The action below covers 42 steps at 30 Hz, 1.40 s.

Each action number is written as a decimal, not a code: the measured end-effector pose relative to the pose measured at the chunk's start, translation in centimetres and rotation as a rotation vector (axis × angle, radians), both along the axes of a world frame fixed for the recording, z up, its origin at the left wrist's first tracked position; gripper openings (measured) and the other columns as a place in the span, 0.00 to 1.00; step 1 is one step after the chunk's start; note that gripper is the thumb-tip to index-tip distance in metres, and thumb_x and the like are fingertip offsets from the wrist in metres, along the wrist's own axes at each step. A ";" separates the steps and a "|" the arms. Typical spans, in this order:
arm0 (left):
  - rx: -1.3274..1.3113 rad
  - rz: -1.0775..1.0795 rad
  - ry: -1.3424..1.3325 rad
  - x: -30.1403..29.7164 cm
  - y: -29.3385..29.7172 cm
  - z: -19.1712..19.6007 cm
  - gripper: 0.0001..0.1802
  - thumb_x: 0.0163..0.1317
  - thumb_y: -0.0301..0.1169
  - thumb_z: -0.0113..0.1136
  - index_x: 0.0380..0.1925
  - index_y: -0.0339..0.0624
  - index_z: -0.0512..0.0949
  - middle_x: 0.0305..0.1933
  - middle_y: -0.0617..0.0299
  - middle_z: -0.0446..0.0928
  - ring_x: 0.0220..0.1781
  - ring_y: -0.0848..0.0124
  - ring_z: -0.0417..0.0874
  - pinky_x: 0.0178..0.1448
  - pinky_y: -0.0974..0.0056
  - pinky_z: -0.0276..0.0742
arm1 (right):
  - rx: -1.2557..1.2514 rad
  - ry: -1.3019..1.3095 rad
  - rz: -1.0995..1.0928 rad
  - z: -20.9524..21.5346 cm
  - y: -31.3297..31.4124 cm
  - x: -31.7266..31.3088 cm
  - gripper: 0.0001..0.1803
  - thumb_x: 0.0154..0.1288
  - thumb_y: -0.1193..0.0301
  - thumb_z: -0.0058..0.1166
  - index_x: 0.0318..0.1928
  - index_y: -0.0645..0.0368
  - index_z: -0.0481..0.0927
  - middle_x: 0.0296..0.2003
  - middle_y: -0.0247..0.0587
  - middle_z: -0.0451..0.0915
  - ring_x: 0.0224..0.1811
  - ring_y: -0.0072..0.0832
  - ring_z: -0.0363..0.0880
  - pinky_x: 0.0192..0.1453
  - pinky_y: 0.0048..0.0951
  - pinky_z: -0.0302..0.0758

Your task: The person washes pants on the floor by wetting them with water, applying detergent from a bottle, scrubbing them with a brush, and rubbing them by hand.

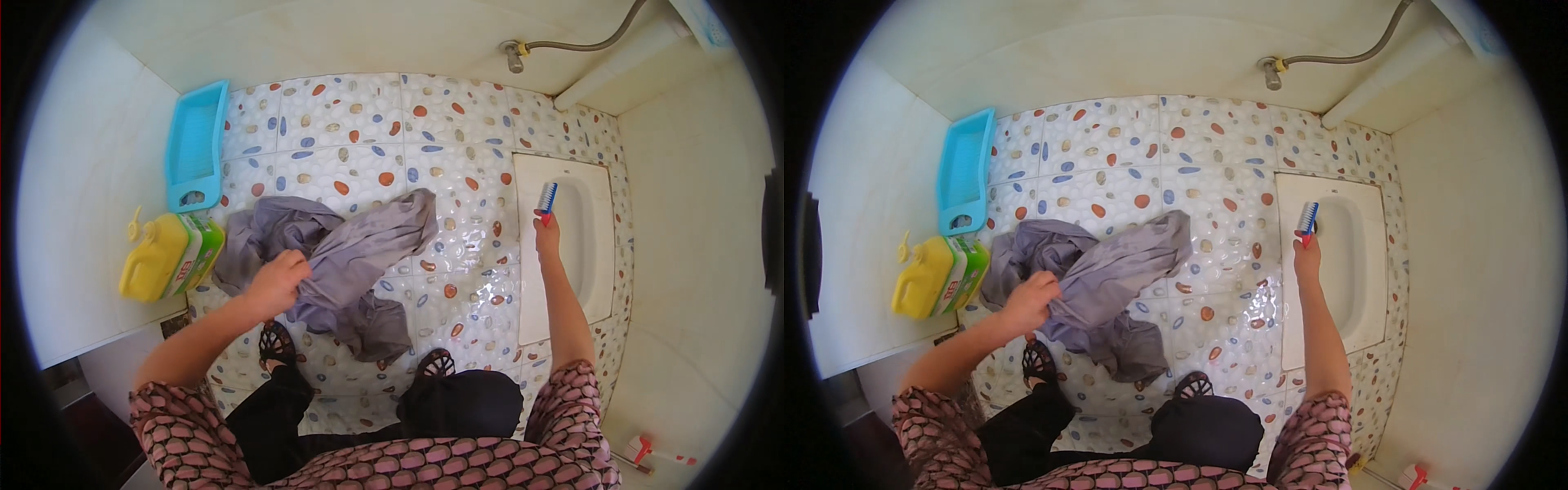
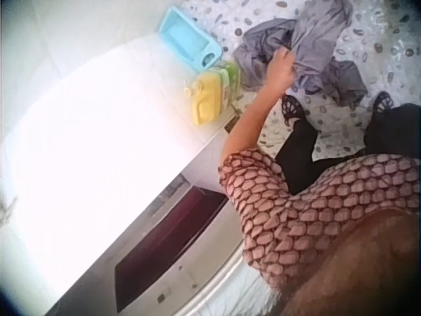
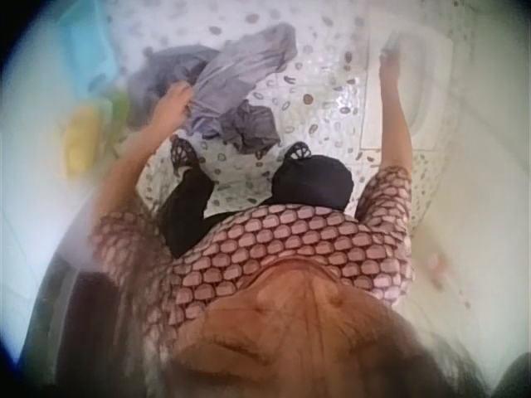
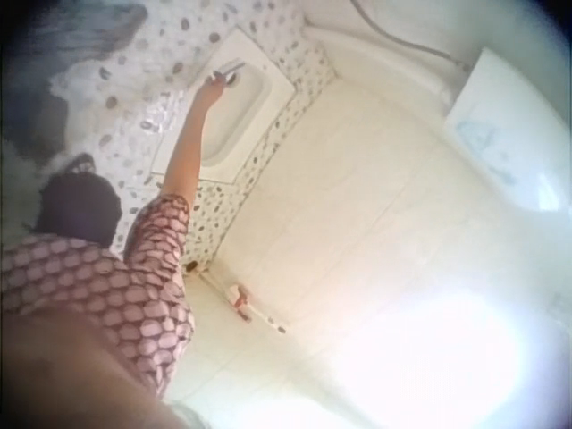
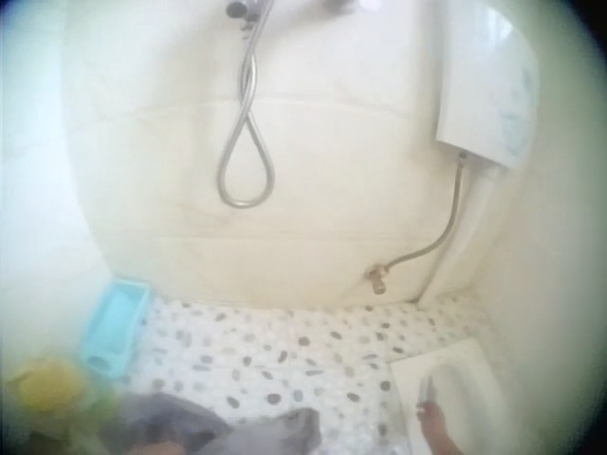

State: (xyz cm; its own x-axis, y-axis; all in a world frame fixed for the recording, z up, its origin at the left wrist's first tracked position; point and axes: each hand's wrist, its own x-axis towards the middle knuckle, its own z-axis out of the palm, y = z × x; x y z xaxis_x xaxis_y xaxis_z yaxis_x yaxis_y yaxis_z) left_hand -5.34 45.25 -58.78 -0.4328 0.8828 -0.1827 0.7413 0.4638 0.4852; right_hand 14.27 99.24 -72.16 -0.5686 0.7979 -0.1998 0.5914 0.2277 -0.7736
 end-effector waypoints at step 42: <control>0.062 0.829 -0.967 3.4 1.3 -4.0 0.11 0.38 0.25 0.65 0.22 0.37 0.73 0.24 0.67 0.69 0.32 0.74 0.70 0.37 0.68 0.65 | -0.768 0.097 -0.097 -1.4 -13.0 -4.9 0.05 0.57 0.74 0.56 0.33 0.57 0.74 0.25 0.34 0.76 0.21 0.22 0.75 0.15 0.20 0.62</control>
State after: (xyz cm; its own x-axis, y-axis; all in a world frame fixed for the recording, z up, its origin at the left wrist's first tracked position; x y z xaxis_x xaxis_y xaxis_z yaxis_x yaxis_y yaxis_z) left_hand -1.91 46.59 -62.76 -0.5705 0.4317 -0.6987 -0.4246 0.5732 0.7008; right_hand 9.37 86.28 -73.56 -0.5462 0.5035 -0.6694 0.5030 -0.4418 -0.7428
